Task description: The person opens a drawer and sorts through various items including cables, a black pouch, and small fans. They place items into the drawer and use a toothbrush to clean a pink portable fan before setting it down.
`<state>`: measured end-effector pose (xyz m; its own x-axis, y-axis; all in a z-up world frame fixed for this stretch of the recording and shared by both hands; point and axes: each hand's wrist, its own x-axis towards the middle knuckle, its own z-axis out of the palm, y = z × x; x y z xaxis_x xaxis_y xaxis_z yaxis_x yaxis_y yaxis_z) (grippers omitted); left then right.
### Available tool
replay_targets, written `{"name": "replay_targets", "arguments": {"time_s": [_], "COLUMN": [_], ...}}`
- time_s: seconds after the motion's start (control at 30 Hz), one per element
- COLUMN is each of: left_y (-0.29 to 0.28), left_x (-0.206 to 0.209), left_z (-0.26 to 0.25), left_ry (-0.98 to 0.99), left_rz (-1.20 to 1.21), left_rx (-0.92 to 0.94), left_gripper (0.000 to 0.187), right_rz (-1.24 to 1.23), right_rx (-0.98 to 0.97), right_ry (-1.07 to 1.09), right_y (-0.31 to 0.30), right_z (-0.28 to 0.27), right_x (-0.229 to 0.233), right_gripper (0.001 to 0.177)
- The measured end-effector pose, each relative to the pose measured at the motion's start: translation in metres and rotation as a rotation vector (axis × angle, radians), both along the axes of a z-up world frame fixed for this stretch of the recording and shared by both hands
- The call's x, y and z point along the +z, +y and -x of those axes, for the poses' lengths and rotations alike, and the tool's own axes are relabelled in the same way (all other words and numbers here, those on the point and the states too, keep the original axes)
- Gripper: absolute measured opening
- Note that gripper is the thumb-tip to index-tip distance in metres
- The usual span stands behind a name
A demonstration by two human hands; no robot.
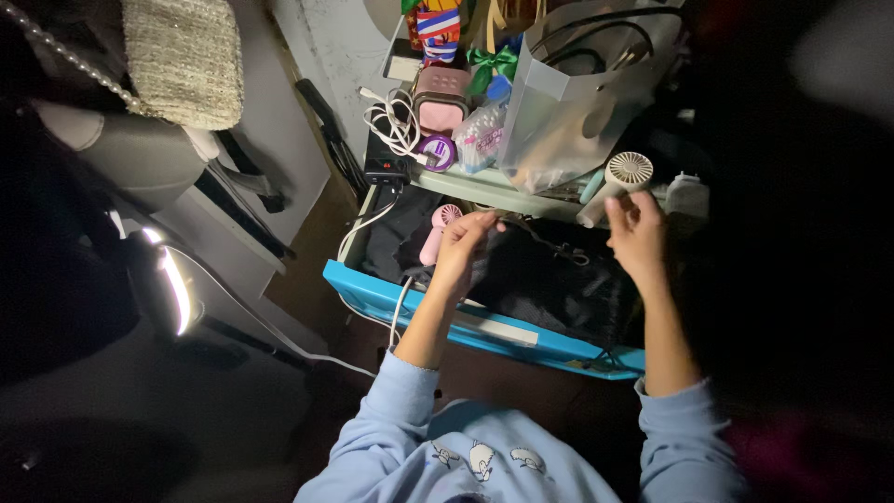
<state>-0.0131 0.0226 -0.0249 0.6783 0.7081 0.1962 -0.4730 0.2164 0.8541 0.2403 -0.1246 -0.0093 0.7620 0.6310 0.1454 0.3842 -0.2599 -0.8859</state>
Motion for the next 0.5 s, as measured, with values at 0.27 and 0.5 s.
{"name": "replay_targets", "arguments": {"time_s": [0.27, 0.5], "left_y": [0.007, 0.012], "left_x": [-0.005, 0.008], "left_z": [0.014, 0.033], "left_ry": [-0.226, -0.541], "left_rz": [0.254, 0.438], "left_rx": [-0.026, -0.211], "left_gripper": [0.02, 0.02], "right_rz": [-0.312, -0.284], "right_rx": [-0.059, -0.011], "right_ry": [-0.728, 0.044], "right_y": [0.037, 0.034], "right_z": [0.008, 0.009], "right_x": [-0.02, -0.015], "right_gripper": [0.054, 0.045]}}
